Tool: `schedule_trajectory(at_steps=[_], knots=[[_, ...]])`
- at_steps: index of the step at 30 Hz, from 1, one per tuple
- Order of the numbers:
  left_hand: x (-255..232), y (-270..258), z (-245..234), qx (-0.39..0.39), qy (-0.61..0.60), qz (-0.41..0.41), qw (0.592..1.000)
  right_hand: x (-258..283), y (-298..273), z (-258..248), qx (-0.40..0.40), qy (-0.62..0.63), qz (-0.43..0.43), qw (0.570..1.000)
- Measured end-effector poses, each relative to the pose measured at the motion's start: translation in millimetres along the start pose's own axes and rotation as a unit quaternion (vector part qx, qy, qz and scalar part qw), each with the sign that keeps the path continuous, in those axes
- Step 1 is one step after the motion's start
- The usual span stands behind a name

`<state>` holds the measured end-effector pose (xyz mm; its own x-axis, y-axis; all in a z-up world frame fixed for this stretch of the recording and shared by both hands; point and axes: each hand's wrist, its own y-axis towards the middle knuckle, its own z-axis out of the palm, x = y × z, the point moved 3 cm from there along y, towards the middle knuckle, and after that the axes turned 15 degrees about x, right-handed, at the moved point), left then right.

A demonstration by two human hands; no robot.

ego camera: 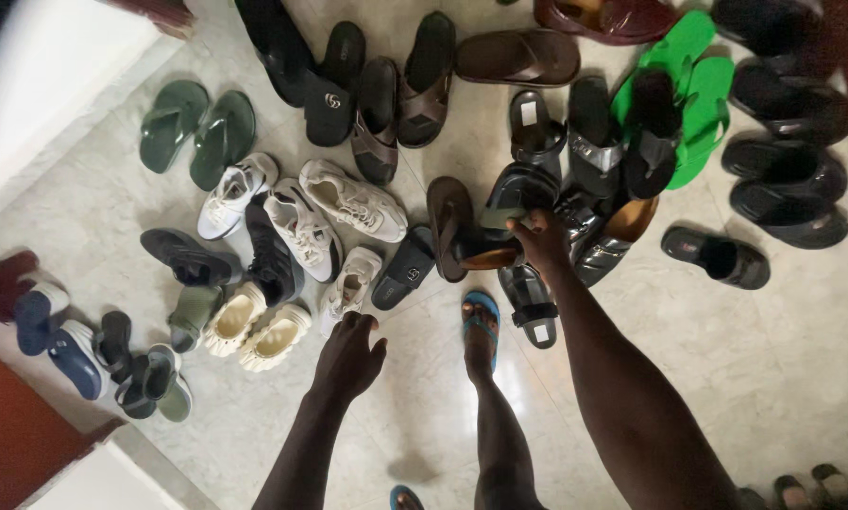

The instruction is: The person organizes scattered footwear by picking up sandals from a pile on the floor and placing them in a row along the wall.

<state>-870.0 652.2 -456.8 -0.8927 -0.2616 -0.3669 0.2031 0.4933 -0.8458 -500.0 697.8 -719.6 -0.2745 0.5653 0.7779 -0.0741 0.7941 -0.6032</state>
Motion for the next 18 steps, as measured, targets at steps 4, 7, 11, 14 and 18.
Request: schedule_trajectory(at_steps=[4,7,11,14,18], knots=[[-22.9,-49.7,-31.5,-0.044,0.023,0.042,0.998,51.9,-32.8,-16.8,0.020,0.184,-0.037,0.982],[-40.8,-87.9,-58.8,-0.060,-0.003,0.052,0.997,98.9,-64.0,-39.4,0.009,0.197,0.038,0.980],[-66.4,-135.1,-93.3,-0.106,-0.028,0.117,0.987,177.1,-112.8,-56.9,-0.006,0.268,0.022,0.963],[-75.3,-169.9,-106.9,-0.126,-0.023,0.172,0.977,232.6,-158.4,-51.4,-0.024,0.285,-0.008,0.958],[-89.2,-208.7,-119.7,-0.139,0.019,0.267,0.953,316.9,-242.5,-30.3,-0.074,0.055,-0.140,0.986]])
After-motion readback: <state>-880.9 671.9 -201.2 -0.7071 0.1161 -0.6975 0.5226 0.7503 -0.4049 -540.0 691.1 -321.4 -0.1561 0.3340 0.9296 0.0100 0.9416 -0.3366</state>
